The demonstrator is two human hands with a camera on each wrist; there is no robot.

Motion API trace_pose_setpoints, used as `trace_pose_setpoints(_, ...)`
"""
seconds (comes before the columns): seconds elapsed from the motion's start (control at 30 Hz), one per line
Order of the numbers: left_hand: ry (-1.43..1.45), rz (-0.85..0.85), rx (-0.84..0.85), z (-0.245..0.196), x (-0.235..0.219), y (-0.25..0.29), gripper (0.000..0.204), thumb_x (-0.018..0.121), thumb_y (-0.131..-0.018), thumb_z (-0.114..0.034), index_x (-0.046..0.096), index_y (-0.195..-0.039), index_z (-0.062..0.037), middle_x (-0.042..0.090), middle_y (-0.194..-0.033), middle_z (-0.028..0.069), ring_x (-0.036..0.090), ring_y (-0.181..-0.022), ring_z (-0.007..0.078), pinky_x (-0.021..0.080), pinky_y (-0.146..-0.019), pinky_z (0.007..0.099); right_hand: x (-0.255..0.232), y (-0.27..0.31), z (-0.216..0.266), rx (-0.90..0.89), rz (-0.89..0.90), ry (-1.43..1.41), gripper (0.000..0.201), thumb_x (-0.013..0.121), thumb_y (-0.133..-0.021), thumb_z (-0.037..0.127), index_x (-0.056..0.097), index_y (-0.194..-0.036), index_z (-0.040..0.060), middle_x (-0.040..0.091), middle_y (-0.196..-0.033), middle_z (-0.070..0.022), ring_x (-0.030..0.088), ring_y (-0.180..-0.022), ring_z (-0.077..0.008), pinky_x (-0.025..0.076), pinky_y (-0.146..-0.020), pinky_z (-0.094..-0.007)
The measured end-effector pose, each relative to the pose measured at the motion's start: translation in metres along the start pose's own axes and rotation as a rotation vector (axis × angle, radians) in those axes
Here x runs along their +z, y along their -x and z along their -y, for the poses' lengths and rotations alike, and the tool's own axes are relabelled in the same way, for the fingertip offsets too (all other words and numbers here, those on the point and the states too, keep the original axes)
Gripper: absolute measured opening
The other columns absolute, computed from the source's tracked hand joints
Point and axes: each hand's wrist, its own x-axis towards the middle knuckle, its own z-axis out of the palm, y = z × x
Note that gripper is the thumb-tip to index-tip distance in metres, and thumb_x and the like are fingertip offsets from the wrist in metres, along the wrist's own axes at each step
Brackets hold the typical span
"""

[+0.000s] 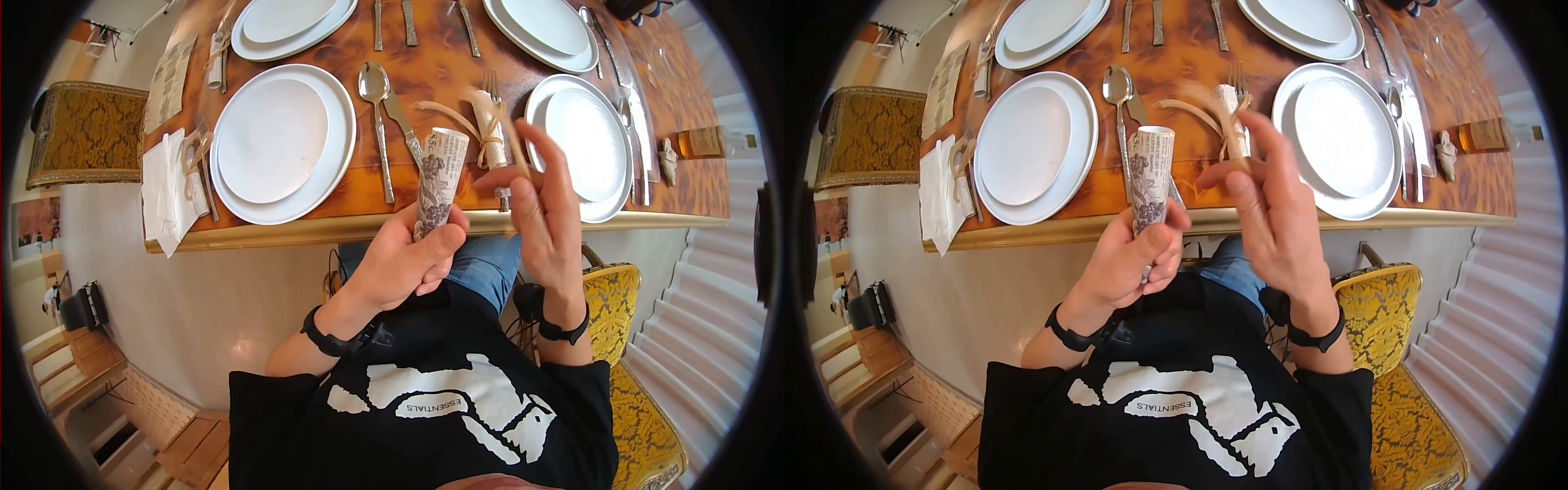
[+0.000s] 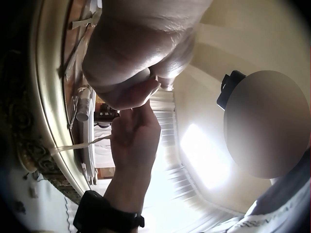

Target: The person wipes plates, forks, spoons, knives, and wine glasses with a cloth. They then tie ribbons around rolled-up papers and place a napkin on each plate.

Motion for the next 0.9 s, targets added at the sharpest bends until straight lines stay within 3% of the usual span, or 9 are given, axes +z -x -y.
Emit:
trace_pose_setpoints(0.07,-0.033,-0.008,0.035,0.002,0.004,0.0,0.063,0.071,-0.086,-0.046,0.047,-0.128,-0.0069,0.049,-0.07,0.0018,0.043,-0.05,0.0079,0.038,-0.04,0.0204,-0.004,0.002,0.009,0.154,0.201,-0.052,0.035,0.046,-0.102,0.011,0.045,-0.132,-0.007,0.07,-0.09,-0.0112,0.066,-0.088,-0.0152,0.05,-0.082,-0.0275)
trace_pose_setpoints(0.17,0.152,0.149,0.011,0.001,0.011,-0.002,0.057,0.072,-0.087,-0.043,0.045,-0.122,-0.0069,0.05,-0.066,0.0016,0.044,-0.048,0.0061,0.038,-0.038,0.0191,0.002,0.011,-0.008,0.212,0.179,-0.159,0.02,0.053,-0.099,0.01,0.059,-0.108,-0.0068,0.069,-0.08,-0.0093,0.065,-0.076,-0.0123,0.05,-0.071,-0.0263)
trace_pose_setpoints(0.23,0.166,0.207,0.078,0.003,0.014,-0.004,0.077,0.072,-0.084,-0.049,0.036,-0.137,-0.0062,0.052,-0.064,0.0026,0.045,-0.045,0.0066,0.037,-0.035,0.0189,0.006,0.013,-0.008,0.254,0.216,-0.085,0.017,0.057,-0.095,0.009,0.065,-0.091,-0.0051,0.066,-0.068,-0.0069,0.06,-0.061,-0.0096,0.047,-0.056,-0.027)
trace_pose_setpoints(0.4,-0.06,0.232,0.068,-0.001,0.008,-0.003,0.087,0.07,-0.081,-0.057,0.033,-0.141,-0.0066,0.054,-0.066,0.0053,0.044,-0.042,0.0083,0.036,-0.033,0.0203,0.0,0.012,-0.01,0.404,0.173,-0.054,0.015,0.058,-0.093,0.008,0.066,-0.09,-0.0046,0.058,-0.06,-0.0079,0.051,-0.055,-0.0087,0.043,-0.051,-0.0306)
trace_pose_setpoints(0.5,-0.09,0.246,0.035,0.001,0.003,-0.002,0.079,0.066,-0.083,-0.058,0.039,-0.136,-0.0063,0.055,-0.067,0.0066,0.044,-0.041,0.0088,0.036,-0.033,0.0209,-0.002,0.011,-0.011,0.02,0.439,0.096,0.011,0.062,-0.087,0.007,0.065,-0.093,-0.0019,0.053,-0.062,-0.0168,0.051,-0.05,-0.0234,0.043,-0.051,-0.0329)
trace_pose_setpoints(0.57,-0.068,0.245,0.018,0.002,0.003,-0.001,0.071,0.063,-0.088,-0.055,0.042,-0.134,-0.005,0.056,-0.068,0.0068,0.045,-0.043,0.0086,0.037,-0.035,0.0207,-0.004,0.01,-0.006,0.098,0.454,0.105,0.012,0.063,-0.086,0.007,0.066,-0.094,-0.0018,0.055,-0.063,-0.0171,0.051,-0.051,-0.0266,0.044,-0.052,-0.0333)
trace_pose_setpoints(0.73,-0.366,-0.291,0.233,-0.006,0.001,-0.003,0.027,0.052,-0.101,-0.024,0.057,-0.108,0.0015,0.056,-0.072,0.0024,0.048,-0.048,0.0059,0.037,-0.043,0.0208,-0.018,0.012,0.0,0.145,0.513,0.256,0.012,0.066,-0.083,0.006,0.068,-0.093,-0.0009,0.059,-0.066,-0.0155,0.057,-0.056,-0.0286,0.046,-0.055,-0.0346)
trace_pose_setpoints(0.8,-0.506,-0.35,0.217,-0.014,-0.001,-0.004,0.022,0.051,-0.098,-0.013,0.054,-0.112,0.0036,0.057,-0.076,0.0074,0.053,-0.054,0.0125,0.043,-0.05,0.0265,-0.015,0.016,0.003,0.147,0.506,0.237,0.01,0.068,-0.082,0.006,0.068,-0.091,-0.0003,0.061,-0.068,-0.0144,0.059,-0.058,-0.0294,0.046,-0.055,-0.035)
trace_pose_setpoints(0.9,-1.096,-0.275,0.675,-0.004,-0.007,-0.015,0.038,0.057,-0.087,-0.002,0.049,-0.123,0.0052,0.056,-0.091,0.0231,0.06,-0.081,0.0399,0.049,-0.07,0.0412,-0.008,0.019,0.009,-0.049,0.642,0.158,0.006,0.068,-0.082,0.006,0.066,-0.084,0.0007,0.062,-0.07,-0.0136,0.059,-0.063,-0.0326,0.046,-0.058,-0.0356)
